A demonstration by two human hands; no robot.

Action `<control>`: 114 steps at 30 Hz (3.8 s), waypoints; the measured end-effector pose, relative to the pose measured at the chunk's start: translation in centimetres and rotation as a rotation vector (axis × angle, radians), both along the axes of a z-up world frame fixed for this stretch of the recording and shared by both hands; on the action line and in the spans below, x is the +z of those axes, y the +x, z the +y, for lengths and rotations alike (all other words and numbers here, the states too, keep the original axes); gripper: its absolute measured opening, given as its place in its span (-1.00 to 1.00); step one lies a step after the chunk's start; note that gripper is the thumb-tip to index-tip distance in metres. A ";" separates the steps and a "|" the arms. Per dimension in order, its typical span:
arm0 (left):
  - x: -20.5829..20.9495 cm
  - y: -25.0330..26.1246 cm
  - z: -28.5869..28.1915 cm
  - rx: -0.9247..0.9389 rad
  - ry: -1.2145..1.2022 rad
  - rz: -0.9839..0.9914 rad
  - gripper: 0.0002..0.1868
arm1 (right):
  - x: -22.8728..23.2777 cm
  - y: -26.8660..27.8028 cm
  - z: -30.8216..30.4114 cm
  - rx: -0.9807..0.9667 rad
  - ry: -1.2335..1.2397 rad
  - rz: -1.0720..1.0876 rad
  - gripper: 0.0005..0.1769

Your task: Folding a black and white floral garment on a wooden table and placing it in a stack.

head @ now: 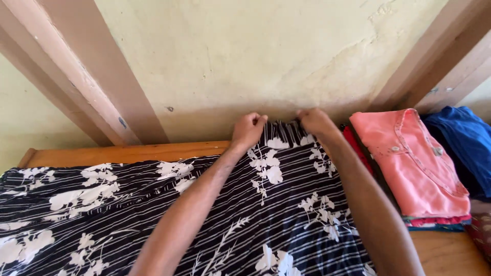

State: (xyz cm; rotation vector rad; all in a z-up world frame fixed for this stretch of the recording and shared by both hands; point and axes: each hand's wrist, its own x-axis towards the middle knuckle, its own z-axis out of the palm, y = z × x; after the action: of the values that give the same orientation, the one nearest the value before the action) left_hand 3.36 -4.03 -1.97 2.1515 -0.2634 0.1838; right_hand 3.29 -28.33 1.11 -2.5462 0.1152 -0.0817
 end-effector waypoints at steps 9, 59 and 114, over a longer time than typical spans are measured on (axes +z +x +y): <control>5.6 -6.4 3.9 -0.321 -0.481 0.088 -0.83 | 7.9 -8.3 -1.1 -0.035 0.640 0.127 -0.37; 6.1 -14.6 4.6 -0.277 -0.381 0.256 -0.28 | 8.8 -15.7 -1.3 0.526 1.117 0.086 -0.84; 12.1 -33.4 1.2 -1.175 0.017 0.819 -0.41 | 6.7 -36.4 -3.7 0.276 -0.195 0.031 -0.67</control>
State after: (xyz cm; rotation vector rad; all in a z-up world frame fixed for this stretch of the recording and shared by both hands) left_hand -29.99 -2.84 10.17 1.5877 -0.9473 -1.3085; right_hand -33.13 -32.00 7.84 -2.7308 -0.2435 0.0564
